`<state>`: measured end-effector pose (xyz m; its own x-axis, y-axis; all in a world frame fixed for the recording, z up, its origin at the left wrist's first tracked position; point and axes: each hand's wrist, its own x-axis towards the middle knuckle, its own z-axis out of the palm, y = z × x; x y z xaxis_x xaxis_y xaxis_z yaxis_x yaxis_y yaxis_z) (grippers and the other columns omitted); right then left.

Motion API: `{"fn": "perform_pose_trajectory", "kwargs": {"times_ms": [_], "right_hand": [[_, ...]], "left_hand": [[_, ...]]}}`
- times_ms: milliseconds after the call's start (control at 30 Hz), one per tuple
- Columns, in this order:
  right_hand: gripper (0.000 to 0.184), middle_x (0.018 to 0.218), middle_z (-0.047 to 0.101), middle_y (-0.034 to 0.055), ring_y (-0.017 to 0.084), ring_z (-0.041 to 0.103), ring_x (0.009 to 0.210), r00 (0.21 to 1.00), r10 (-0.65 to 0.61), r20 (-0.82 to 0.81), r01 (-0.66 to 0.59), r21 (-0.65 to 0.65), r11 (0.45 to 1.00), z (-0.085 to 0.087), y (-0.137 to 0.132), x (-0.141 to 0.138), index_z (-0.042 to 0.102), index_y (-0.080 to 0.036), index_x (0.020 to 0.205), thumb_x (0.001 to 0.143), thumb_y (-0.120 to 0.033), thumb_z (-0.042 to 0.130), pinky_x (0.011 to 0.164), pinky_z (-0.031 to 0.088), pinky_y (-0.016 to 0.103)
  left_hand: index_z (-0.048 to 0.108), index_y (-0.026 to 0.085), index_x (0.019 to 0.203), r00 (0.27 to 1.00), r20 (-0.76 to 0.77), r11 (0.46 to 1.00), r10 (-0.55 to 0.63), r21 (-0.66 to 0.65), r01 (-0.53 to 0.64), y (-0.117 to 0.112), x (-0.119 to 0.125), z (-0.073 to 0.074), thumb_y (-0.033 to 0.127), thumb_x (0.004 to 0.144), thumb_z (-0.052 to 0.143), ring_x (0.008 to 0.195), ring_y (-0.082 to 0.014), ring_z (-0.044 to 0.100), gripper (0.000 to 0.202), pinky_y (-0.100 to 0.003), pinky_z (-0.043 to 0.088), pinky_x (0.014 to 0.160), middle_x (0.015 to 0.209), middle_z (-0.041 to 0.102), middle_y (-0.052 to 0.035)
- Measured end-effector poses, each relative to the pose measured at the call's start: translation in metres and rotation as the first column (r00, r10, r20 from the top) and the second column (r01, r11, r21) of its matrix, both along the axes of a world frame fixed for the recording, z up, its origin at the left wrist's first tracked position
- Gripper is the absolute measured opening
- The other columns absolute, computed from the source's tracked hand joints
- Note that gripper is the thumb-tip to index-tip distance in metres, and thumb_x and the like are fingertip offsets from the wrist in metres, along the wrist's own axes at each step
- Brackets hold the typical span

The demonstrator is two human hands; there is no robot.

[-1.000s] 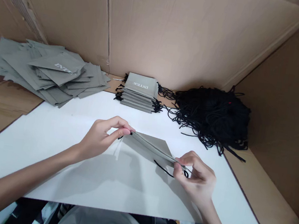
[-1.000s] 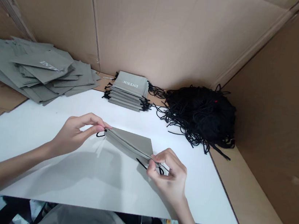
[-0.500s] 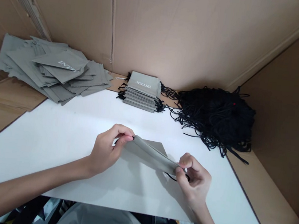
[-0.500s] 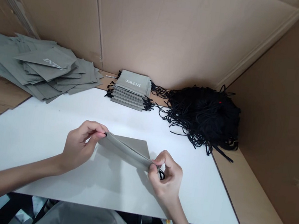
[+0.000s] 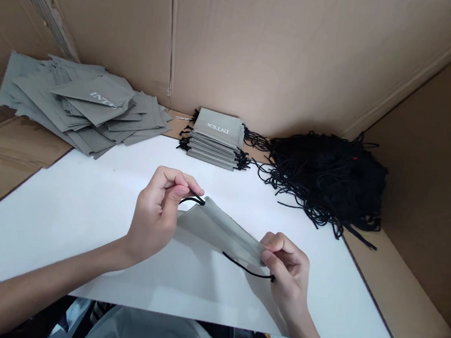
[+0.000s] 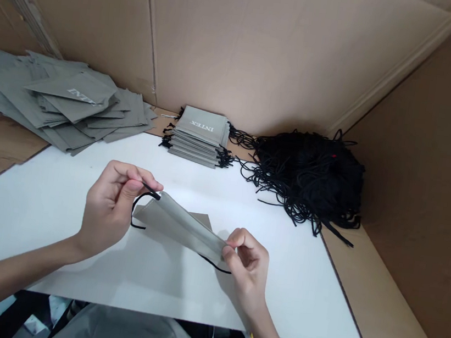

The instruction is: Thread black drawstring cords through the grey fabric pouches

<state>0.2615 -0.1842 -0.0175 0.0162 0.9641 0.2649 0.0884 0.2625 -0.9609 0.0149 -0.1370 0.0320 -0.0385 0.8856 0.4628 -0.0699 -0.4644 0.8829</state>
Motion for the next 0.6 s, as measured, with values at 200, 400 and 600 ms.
{"fn": "perform_pose_trajectory", "kwargs": {"times_ms": [200, 400, 600], "right_hand": [[0.021, 0.063, 0.044, -0.0027, 0.013, 0.037, 0.059, 1.000, -0.019, -0.024, 0.018, -0.014, 1.000, 0.001, -0.003, 0.001, 0.050, -0.020, 0.070, 0.089, -0.020, 0.058, 0.054, 0.026, 0.027], [0.022, 0.062, 0.046, -0.0032, 0.012, 0.040, 0.058, 0.999, -0.035, 0.007, 0.035, 0.001, 0.999, 0.015, -0.003, -0.002, 0.051, -0.019, 0.067, 0.087, -0.017, 0.060, 0.053, 0.028, 0.026], [0.021, 0.061, 0.046, -0.0035, 0.011, 0.039, 0.058, 0.996, -0.082, 0.030, 0.081, 0.013, 0.997, 0.025, 0.004, -0.001, 0.051, -0.019, 0.066, 0.084, -0.015, 0.061, 0.053, 0.028, 0.025]], "left_hand": [[0.054, 0.019, 0.087, 0.946, 0.266, 0.950, -0.187, -0.195, 0.243, 0.001, -0.001, 0.013, 0.030, 0.099, 0.057, 0.084, -0.0110, 0.064, 0.016, -0.031, 0.051, 0.099, 0.081, 0.060, 0.0024], [0.057, 0.019, 0.086, 0.974, 0.193, 0.960, -0.118, -0.230, 0.162, 0.010, -0.015, 0.013, 0.031, 0.093, 0.067, 0.086, -0.0110, 0.060, 0.017, -0.022, 0.048, 0.089, 0.079, 0.060, 0.0020], [0.059, 0.019, 0.087, 0.972, 0.144, 0.949, -0.185, -0.232, 0.215, 0.014, -0.017, 0.013, 0.034, 0.093, 0.067, 0.086, -0.0132, 0.066, 0.018, -0.027, 0.052, 0.091, 0.078, 0.065, 0.0017]]}}
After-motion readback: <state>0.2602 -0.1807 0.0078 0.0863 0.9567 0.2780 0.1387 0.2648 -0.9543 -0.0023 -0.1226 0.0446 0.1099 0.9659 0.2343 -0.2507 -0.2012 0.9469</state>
